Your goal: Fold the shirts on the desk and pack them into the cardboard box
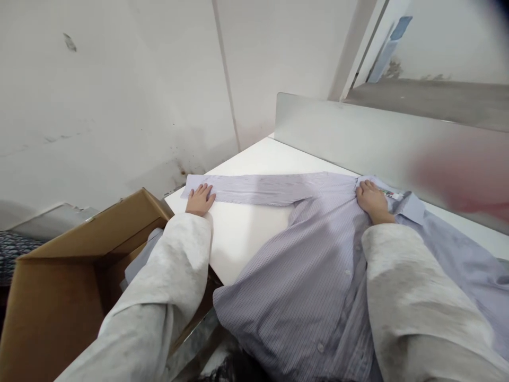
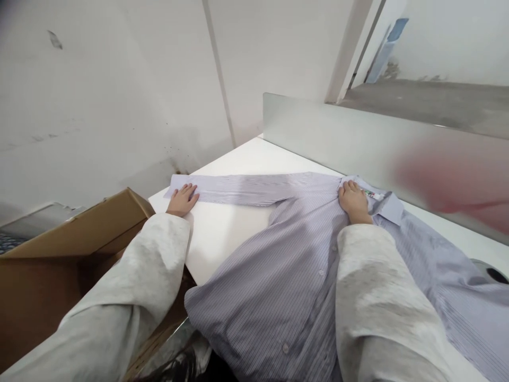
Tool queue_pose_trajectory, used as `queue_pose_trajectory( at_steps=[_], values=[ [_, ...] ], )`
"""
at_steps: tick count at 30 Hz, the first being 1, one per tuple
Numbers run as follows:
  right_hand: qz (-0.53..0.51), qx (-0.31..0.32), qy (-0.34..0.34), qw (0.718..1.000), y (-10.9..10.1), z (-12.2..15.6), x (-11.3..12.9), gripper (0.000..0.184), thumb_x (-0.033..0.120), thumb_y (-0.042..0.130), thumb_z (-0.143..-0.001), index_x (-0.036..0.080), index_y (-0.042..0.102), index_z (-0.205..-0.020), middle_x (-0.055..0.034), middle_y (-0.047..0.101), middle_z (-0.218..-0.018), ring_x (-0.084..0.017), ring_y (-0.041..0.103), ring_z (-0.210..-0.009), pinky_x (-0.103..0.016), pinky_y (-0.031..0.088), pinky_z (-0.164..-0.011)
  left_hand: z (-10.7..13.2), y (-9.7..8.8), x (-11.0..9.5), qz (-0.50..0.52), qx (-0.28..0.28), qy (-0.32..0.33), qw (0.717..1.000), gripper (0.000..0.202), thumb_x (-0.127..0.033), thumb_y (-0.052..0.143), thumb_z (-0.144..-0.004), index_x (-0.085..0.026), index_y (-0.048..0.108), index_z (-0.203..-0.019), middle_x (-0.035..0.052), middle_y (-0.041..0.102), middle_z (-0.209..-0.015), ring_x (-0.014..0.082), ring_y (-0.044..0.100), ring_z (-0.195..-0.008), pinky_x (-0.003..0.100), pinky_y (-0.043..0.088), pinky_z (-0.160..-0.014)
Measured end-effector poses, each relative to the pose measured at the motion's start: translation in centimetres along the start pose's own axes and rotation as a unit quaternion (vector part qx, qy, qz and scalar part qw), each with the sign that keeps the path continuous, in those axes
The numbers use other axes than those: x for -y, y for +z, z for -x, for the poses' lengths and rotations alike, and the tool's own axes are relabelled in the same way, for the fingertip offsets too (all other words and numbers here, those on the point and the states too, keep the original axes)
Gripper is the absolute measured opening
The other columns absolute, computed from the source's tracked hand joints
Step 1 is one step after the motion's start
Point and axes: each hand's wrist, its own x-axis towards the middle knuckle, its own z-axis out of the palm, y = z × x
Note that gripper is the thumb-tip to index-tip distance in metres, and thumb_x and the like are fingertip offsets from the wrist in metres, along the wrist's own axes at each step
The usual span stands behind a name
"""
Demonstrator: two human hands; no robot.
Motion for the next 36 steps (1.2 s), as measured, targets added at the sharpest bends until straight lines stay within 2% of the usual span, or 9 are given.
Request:
queue_pose_trajectory(
  at_steps=[5,13,17,20,22,25,28,31,36],
  values=[
    [0.0,0.015,0.004,1.0,0.0,-0.4,-0.2,0.044,0.025,0.019,-0.095,0.01,0.051,-0.121,-0.0193,0.049,-0.135,-0.026,0.041,-0.128,-0.041,0.035,-0.099,-1.1,0.1,0.0,0.001,-0.014,0.005,1.0,0.054,-0.04,0.032,-0.093,-0.018,0.042,-0.141,0.0057,0.035,-0.151,0.0215,0.026,-0.142,0.046,0.013,-0.117],
    [-0.012,0.001,0.019,1.0,0.0,-0.5,0.5,0.044,0.025,0.022,-0.093,0.009,0.052,-0.122,-0.021,0.048,-0.136,-0.028,0.041,-0.127,-0.049,0.037,-0.097,-0.4,-0.2,-0.4,-0.004,-0.075,-0.076,0.994,0.053,-0.04,0.035,-0.091,-0.016,0.049,-0.136,0.0138,0.035,-0.15,0.0349,0.025,-0.14,0.061,0.014,-0.111],
    [-0.027,-0.045,0.013,0.999,-0.5,0.1,1.2,0.044,0.027,0.024,-0.093,0.01,0.055,-0.12,-0.0189,0.052,-0.132,-0.028,0.043,-0.125,-0.047,0.035,-0.097,0.0,-0.4,-0.5,0.002,-0.089,-0.076,0.993,0.052,-0.039,0.035,-0.091,-0.014,0.048,-0.135,0.0158,0.034,-0.151,0.0363,0.024,-0.14,0.062,0.014,-0.111],
    [-0.029,-0.107,0.062,0.992,-1.3,1.0,2.0,0.045,0.029,0.027,-0.093,0.01,0.057,-0.12,-0.0196,0.055,-0.128,-0.031,0.044,-0.122,-0.049,0.033,-0.098,0.0,-0.5,-0.6,0.016,-0.102,-0.071,0.992,0.055,-0.04,0.037,-0.091,-0.01,0.046,-0.136,0.018,0.035,-0.149,0.0359,0.025,-0.14,0.061,0.014,-0.111],
    [-0.06,-0.079,0.098,0.99,-2.2,1.4,2.5,0.047,0.029,0.028,-0.092,0.008,0.056,-0.123,-0.0224,0.057,-0.125,-0.033,0.048,-0.118,-0.05,0.035,-0.096,0.0,-0.5,-0.7,0.03,-0.112,-0.066,0.991,0.056,-0.041,0.037,-0.091,-0.008,0.046,-0.135,0.0193,0.036,-0.148,0.0357,0.026,-0.139,0.061,0.014,-0.112],
    [-0.13,0.022,0.099,0.986,-4.3,1.8,2.2,0.051,0.029,0.033,-0.092,0.004,0.046,-0.135,-0.0217,0.06,-0.123,-0.028,0.056,-0.112,-0.041,0.042,-0.094,0.1,-0.8,-0.9,0.053,-0.133,-0.056,0.988,0.054,-0.04,0.038,-0.091,-0.006,0.049,-0.131,0.0198,0.039,-0.146,0.035,0.028,-0.138,0.06,0.013,-0.112],
    [-0.147,0.069,0.047,0.986,-7.0,3.1,1.1,0.046,0.03,0.04,-0.092,0.012,0.052,-0.132,-0.013,0.061,-0.126,-0.023,0.059,-0.11,-0.033,0.043,-0.096,0.4,-1.5,-1.2,0.067,-0.156,-0.032,0.985,0.047,-0.039,0.037,-0.093,-0.007,0.056,-0.122,0.0182,0.045,-0.142,0.0319,0.034,-0.135,0.053,0.016,-0.113],
    [-0.138,0.113,-0.059,0.982,-9.4,6.0,1.0,0.04,0.028,0.042,-0.091,0.015,0.059,-0.125,-0.0105,0.06,-0.128,-0.023,0.056,-0.116,-0.036,0.04,-0.101,1.1,-2.5,-1.8,0.068,-0.167,-0.009,0.983,0.044,-0.034,0.032,-0.095,-0.006,0.061,-0.113,0.0178,0.051,-0.135,0.0273,0.041,-0.13,0.045,0.019,-0.114],
    [-0.131,0.113,-0.183,0.968,-11.0,10.4,6.0,0.044,0.027,0.041,-0.092,0.014,0.055,-0.131,-0.012,0.05,-0.14,-0.026,0.045,-0.13,-0.041,0.033,-0.109,4.1,-4.1,-3.5,0.069,-0.088,0.024,0.993,0.045,-0.035,0.035,-0.092,-0.005,0.063,-0.109,0.0223,0.059,-0.12,0.0334,0.05,-0.118,0.045,0.034,-0.103]
  ],
)
